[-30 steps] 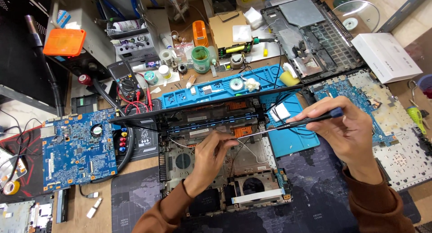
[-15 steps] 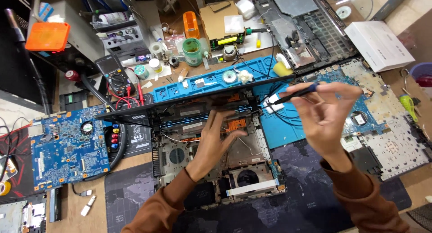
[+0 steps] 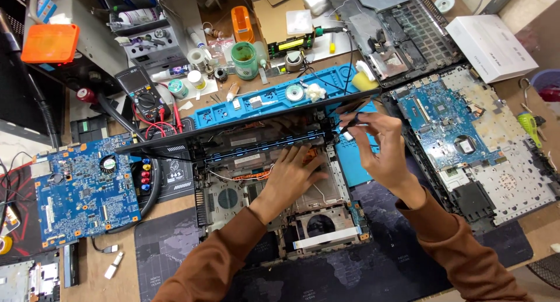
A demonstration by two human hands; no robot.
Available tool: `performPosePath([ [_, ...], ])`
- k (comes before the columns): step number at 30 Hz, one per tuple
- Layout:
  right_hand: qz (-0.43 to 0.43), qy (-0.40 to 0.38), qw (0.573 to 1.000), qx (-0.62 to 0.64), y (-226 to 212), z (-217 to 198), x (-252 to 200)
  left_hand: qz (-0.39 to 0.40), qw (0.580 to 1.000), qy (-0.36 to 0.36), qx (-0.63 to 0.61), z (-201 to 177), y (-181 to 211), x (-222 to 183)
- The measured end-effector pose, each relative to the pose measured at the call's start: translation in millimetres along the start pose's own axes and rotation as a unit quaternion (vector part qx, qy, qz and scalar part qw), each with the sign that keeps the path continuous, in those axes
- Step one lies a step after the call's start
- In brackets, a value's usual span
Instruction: Connecting internal ribbon cables and routing wires during laptop assembly
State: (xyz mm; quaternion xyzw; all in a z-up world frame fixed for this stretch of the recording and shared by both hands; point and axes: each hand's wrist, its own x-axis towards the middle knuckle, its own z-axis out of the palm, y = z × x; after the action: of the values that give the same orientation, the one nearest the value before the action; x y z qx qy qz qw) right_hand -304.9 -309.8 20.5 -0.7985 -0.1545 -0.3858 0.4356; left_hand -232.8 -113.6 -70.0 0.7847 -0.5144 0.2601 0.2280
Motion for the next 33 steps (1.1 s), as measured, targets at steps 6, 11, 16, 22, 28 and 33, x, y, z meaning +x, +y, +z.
performPosePath([
  [6, -0.004, -0.007, 1.000, -0.022, -10.8, 2.3, 10.1, -0.006, 1.000, -0.012, -0.017, 3.5, -2.7, -5.9],
  [11, -0.005, -0.003, 1.000, -0.019, -6.6, 3.6, 7.2, -0.008, 1.000, 0.005, -0.008, 4.6, -0.9, -6.8],
  [16, 0.000, -0.014, 1.000, -0.020, 4.7, 2.5, -1.6, -0.003, 1.000, 0.015, 0.001, 8.6, -0.7, -8.7],
  [22, -0.129, 0.027, 0.977, -0.169, -8.8, 9.1, 6.3, 0.003, 0.999, 0.040, -0.012, 8.1, -0.9, -7.5],
  [28, -0.078, 0.051, 0.988, -0.126, 10.7, 7.5, -12.5, 0.009, 1.000, 0.022, -0.015, 5.1, -0.7, -6.7],
  [33, -0.041, 0.038, 0.997, -0.055, -29.4, 14.5, 8.0, 0.005, 1.000, -0.003, -0.027, 8.2, -1.8, -9.1],
])
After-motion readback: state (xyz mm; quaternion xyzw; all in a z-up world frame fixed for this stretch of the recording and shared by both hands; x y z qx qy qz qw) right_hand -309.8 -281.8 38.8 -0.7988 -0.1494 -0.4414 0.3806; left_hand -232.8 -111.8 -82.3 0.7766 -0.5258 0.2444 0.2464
